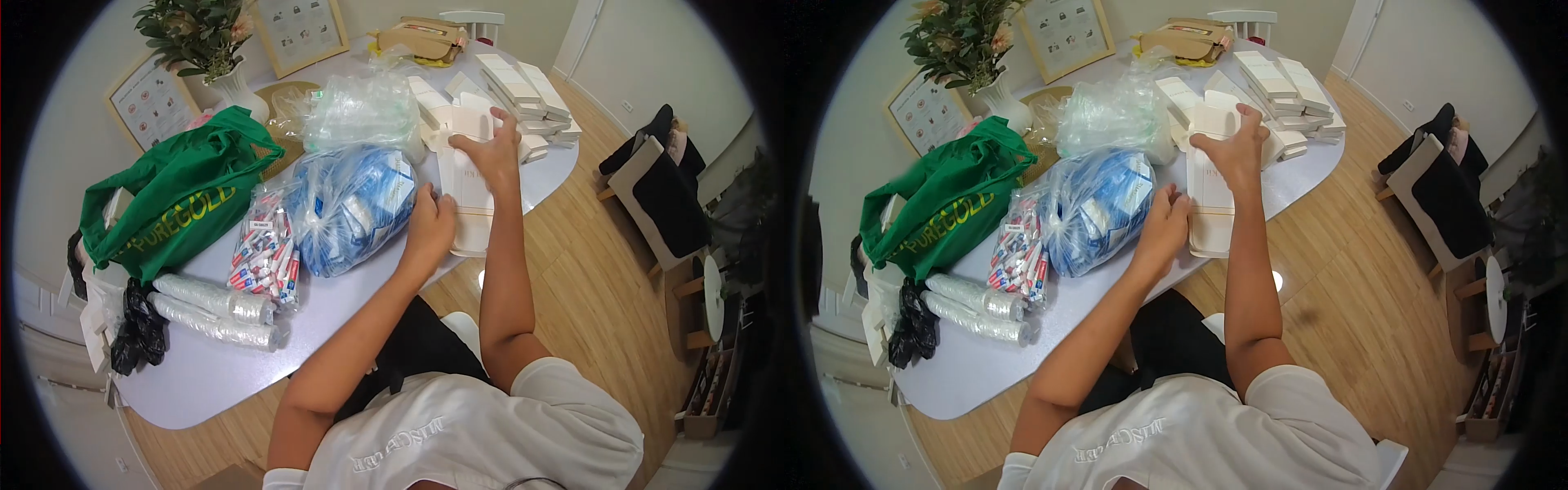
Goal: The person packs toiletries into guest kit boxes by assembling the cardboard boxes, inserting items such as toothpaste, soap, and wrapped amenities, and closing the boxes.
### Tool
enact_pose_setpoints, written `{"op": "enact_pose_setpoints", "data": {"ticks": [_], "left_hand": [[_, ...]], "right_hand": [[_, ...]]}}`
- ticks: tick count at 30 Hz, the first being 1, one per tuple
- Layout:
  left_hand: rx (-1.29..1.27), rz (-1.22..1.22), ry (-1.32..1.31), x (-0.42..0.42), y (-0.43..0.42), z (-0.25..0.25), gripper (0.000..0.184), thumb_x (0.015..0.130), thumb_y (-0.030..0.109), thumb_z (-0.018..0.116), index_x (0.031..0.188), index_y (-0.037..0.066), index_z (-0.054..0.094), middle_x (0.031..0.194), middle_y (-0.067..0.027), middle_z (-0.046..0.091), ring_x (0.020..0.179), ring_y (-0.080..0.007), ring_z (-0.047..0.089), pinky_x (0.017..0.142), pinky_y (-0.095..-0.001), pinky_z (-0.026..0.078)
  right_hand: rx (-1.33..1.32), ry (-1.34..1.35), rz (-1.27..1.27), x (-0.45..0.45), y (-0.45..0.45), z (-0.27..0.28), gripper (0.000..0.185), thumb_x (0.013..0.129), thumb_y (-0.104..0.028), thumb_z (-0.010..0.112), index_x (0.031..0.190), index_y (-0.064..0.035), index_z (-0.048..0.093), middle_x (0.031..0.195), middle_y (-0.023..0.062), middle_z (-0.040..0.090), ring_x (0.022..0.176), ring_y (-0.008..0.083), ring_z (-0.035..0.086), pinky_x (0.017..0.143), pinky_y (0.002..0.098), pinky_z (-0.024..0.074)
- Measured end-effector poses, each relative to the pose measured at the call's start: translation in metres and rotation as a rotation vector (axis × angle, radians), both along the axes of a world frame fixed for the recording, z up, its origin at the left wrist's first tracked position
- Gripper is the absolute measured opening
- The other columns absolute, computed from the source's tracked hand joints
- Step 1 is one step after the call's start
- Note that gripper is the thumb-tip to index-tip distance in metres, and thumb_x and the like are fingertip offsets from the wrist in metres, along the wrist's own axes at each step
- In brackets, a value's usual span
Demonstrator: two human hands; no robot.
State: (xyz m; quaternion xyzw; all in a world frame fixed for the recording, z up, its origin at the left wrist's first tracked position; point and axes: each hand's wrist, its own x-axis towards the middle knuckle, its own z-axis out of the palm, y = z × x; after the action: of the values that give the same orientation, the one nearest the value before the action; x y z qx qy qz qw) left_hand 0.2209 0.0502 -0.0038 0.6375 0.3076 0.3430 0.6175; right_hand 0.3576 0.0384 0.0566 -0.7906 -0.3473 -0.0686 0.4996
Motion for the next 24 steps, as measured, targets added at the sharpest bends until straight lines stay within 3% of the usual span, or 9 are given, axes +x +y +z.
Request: {"op": "enact_pose_setpoints", "data": {"ticks": [3,4,5,7,10,12,14,21,24], "left_hand": [[-0.286,0.031,0.042,0.017,0.011,0.014,0.035,0.091,0.013,0.053,0.118,-0.011,0.05,0.102,-0.0166,0.061,0.088,-0.0203,0.06,0.078,-0.031,0.048],[-0.288,0.035,0.039,0.019,0.015,0.017,0.035,0.091,0.013,0.053,0.118,-0.011,0.05,0.102,-0.0166,0.061,0.088,-0.0203,0.06,0.078,-0.031,0.048],[-0.314,-0.047,0.014,0.018,0.018,0.019,0.028,0.09,0.013,0.054,0.105,-0.01,0.055,0.088,-0.0125,0.06,0.075,-0.0159,0.056,0.065,-0.0289,0.044],[-0.37,-0.112,-0.084,0.023,0.02,0.014,0.023,0.09,0.013,0.056,0.078,-0.005,0.063,0.061,-0.0014,0.054,0.049,-0.0073,0.042,0.044,-0.0252,0.031],[-0.361,-0.113,-0.097,0.022,0.021,0.01,0.024,0.09,0.013,0.055,0.077,-0.005,0.063,0.063,-0.0024,0.055,0.051,-0.0072,0.044,0.045,-0.0243,0.032],[-0.353,-0.096,-0.065,0.022,0.021,0.011,0.022,0.09,0.012,0.054,0.086,-0.007,0.063,0.065,-0.0035,0.058,0.052,-0.008,0.047,0.046,-0.0237,0.036],[-0.367,-0.127,-0.085,0.021,0.022,0.011,0.022,0.09,0.014,0.057,0.101,-0.005,0.061,0.077,-0.0066,0.065,0.059,-0.0102,0.06,0.054,-0.0258,0.051],[-0.367,-0.133,-0.099,0.02,0.026,0.006,0.028,0.088,0.017,0.061,0.102,-0.007,0.06,0.077,-0.0068,0.065,0.059,-0.0104,0.061,0.053,-0.0254,0.051],[-0.313,-0.145,-0.099,0.019,0.025,0.004,0.031,0.085,0.012,0.058,0.103,-0.013,0.058,0.075,-0.0096,0.064,0.06,-0.0107,0.057,0.051,-0.0243,0.044]], "right_hand": [[0.167,0.255,0.048,0.006,0.001,-0.014,0.102,0.052,-0.025,0.087,0.131,0.002,0.028,0.116,0.0278,0.047,0.105,0.0375,0.051,0.086,0.0439,0.0468],[0.331,0.401,0.197,0.008,0.002,-0.019,0.102,0.055,-0.018,0.085,0.135,0.0036,0.024,0.116,0.0268,0.049,0.104,0.0344,0.053,0.083,0.0409,0.0484],[0.493,0.55,0.345,0.011,0.001,-0.024,0.103,0.059,-0.011,0.084,0.138,0.0053,0.02,0.115,0.0259,0.051,0.102,0.0313,0.055,0.081,0.0378,0.0501],[0.5,0.626,0.399,0.017,-0.001,-0.018,0.096,0.062,-0.005,0.08,0.137,0.0082,0.022,0.11,0.0238,0.055,0.097,0.0277,0.059,0.078,0.0343,0.0513],[0.513,0.703,0.496,0.028,0.008,-0.014,0.078,0.067,0.005,0.075,0.132,0.0127,0.032,0.097,0.0189,0.062,0.085,0.0219,0.063,0.072,0.0291,0.0528],[0.518,0.696,0.546,0.033,0.015,-0.009,0.068,0.067,0.009,0.072,0.127,0.0143,0.039,0.09,0.0161,0.065,0.079,0.0197,0.065,0.069,0.0275,0.0532],[0.44,0.725,0.493,0.03,0.021,-0.004,0.057,0.067,0.01,0.072,0.119,0.0133,0.048,0.087,0.0151,0.065,0.076,0.0185,0.065,0.066,0.0272,0.0532],[0.391,0.71,0.448,0.024,0.03,0.002,0.053,0.068,0.011,0.071,0.116,0.0112,0.049,0.091,0.0151,0.065,0.077,0.0182,0.065,0.07,0.0284,0.0544],[0.438,0.577,0.425,0.034,0.04,0.011,0.051,0.069,0.011,0.07,0.115,0.0108,0.05,0.091,0.0154,0.065,0.077,0.0183,0.065,0.07,0.029,0.0545]]}}
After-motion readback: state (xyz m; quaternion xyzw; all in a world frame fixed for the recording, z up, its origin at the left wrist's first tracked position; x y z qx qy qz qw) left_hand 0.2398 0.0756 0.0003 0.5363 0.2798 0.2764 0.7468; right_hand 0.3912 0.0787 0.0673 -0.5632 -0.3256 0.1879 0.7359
